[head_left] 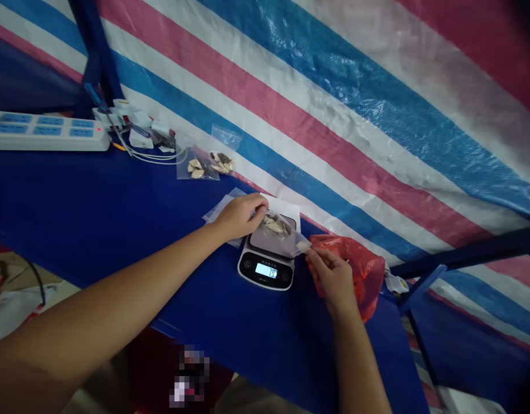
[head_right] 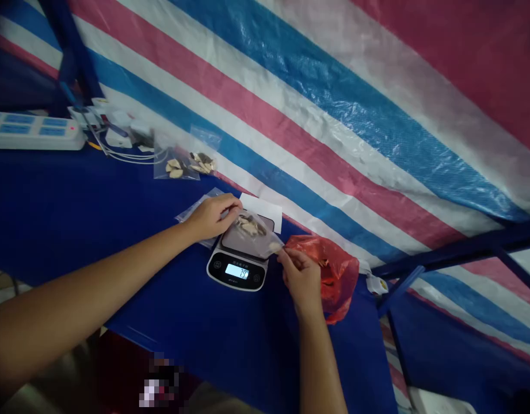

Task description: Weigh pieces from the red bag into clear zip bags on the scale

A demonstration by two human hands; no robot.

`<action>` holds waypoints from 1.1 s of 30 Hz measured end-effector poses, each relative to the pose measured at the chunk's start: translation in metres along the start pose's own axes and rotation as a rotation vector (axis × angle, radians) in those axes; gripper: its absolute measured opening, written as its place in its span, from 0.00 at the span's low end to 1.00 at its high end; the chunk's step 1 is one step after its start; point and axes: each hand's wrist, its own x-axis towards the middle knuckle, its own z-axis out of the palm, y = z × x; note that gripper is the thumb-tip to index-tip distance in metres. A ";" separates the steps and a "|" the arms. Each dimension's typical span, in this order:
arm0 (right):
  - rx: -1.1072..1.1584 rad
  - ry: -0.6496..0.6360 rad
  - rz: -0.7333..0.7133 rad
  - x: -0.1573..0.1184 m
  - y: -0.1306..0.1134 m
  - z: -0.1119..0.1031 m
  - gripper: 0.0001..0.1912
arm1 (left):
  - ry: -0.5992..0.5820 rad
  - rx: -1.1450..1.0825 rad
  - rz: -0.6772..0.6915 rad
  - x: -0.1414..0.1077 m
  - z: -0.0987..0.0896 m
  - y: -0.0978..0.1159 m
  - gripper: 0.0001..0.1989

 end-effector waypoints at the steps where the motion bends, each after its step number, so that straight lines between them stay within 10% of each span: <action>1: -0.003 -0.064 -0.006 -0.001 -0.001 0.003 0.26 | -0.007 -0.006 -0.016 -0.001 0.002 -0.002 0.08; 4: -0.015 -0.145 -0.013 -0.001 -0.001 0.002 0.25 | 0.020 -0.020 -0.069 -0.002 0.005 -0.006 0.08; 9: 0.042 0.180 -0.048 0.009 0.008 -0.018 0.21 | 0.168 -0.133 -0.189 0.001 0.005 -0.011 0.08; 17: 0.039 0.321 -0.008 0.015 0.020 -0.015 0.33 | 0.553 -0.392 -0.399 0.014 0.003 -0.020 0.19; 33: -0.619 0.329 -0.489 0.032 0.046 -0.018 0.26 | 0.370 0.093 -0.034 0.000 -0.008 -0.005 0.28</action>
